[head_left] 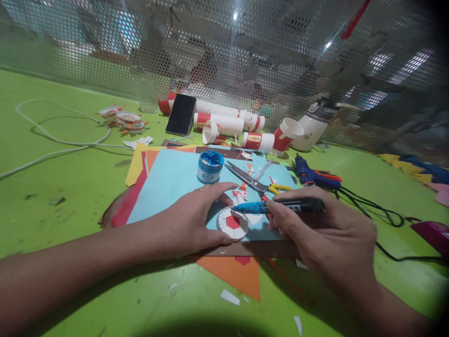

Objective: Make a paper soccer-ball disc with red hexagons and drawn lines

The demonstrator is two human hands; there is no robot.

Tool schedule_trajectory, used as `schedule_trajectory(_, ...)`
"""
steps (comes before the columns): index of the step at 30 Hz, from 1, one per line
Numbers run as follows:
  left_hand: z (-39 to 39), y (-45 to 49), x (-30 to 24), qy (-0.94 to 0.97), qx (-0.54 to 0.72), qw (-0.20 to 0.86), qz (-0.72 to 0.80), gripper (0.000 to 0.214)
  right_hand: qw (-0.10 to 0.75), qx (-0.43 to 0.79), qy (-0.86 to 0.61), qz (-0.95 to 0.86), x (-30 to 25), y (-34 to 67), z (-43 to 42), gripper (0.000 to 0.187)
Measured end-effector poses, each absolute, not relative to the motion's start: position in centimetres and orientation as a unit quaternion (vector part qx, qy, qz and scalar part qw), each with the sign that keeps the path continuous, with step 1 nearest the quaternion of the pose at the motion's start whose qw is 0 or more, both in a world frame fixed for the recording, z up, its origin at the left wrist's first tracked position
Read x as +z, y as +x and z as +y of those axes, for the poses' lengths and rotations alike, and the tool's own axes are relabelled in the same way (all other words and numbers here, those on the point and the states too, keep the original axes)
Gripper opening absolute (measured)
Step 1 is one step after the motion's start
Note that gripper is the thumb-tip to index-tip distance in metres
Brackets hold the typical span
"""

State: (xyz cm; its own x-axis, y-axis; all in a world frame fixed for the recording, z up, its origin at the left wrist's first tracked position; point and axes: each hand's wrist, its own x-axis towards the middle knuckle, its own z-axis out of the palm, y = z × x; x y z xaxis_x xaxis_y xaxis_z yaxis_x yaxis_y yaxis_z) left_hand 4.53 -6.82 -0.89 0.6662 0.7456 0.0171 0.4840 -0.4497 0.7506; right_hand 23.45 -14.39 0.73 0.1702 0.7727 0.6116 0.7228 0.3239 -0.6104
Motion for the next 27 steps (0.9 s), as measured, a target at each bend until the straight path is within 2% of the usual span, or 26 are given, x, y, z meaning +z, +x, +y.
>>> schedule_trajectory(9,-6.9,4.58,-0.47,0.84,0.18,0.368,0.357,0.078,0.466,0.011,-0.586,-0.663,0.5,23.63,-14.22,0.009)
schedule_trajectory(27,-6.84,4.51,-0.92,0.838,0.184,0.367,0.361,0.08,0.467,0.032,-0.6,-0.649,0.3,23.44,-14.39,0.011)
